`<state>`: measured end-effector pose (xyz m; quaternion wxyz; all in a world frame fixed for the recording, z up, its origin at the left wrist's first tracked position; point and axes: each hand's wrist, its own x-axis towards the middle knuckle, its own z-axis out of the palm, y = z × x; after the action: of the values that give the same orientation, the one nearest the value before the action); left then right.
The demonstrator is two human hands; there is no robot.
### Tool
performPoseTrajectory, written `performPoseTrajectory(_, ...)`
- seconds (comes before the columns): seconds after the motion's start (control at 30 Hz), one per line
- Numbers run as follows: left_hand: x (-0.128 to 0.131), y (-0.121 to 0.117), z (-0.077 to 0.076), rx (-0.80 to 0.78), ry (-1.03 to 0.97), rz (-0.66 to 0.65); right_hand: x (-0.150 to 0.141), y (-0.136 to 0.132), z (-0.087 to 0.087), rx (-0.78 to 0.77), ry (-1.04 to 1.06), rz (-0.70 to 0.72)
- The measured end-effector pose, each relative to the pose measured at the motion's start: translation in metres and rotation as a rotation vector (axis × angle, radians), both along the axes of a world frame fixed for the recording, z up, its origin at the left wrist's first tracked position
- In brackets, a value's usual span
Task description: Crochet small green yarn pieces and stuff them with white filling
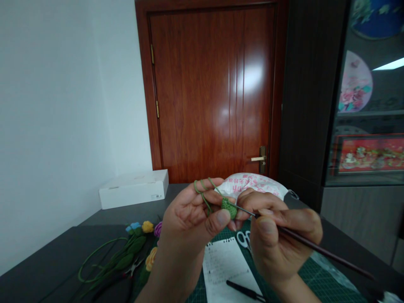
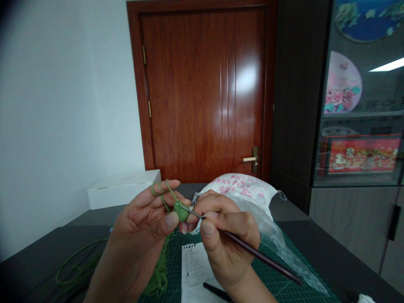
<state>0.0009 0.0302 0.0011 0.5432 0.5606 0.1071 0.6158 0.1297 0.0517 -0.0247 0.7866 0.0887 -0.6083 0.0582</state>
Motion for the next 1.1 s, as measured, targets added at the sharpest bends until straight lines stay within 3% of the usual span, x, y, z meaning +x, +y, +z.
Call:
performPoseTrajectory(0.23, 0.0011, -0.0018, -0.0056, 0.011, 0.012, 0.021, -0.0003, -0.0037, 0.0017, -0.113, 0.027, 0.047)
performPoseTrajectory(0.4, 0.0013, -0.0006, -0.006, 0.03, 0.015, 0.1, 0.0032, -0.0053, 0.0022, -0.139, 0.007, 0.004)
performPoseTrajectory(0.63, 0.0011, -0.0044, -0.0029, 0.048, -0.006, 0.2, 0.005, -0.0018, 0.0011, -0.052, -0.017, -0.07)
performPoseTrajectory(1.1, 0.0021, -0.0063, -0.0007, 0.042, -0.012, 0.114, -0.0024, 0.0037, -0.0012, 0.043, 0.015, -0.044)
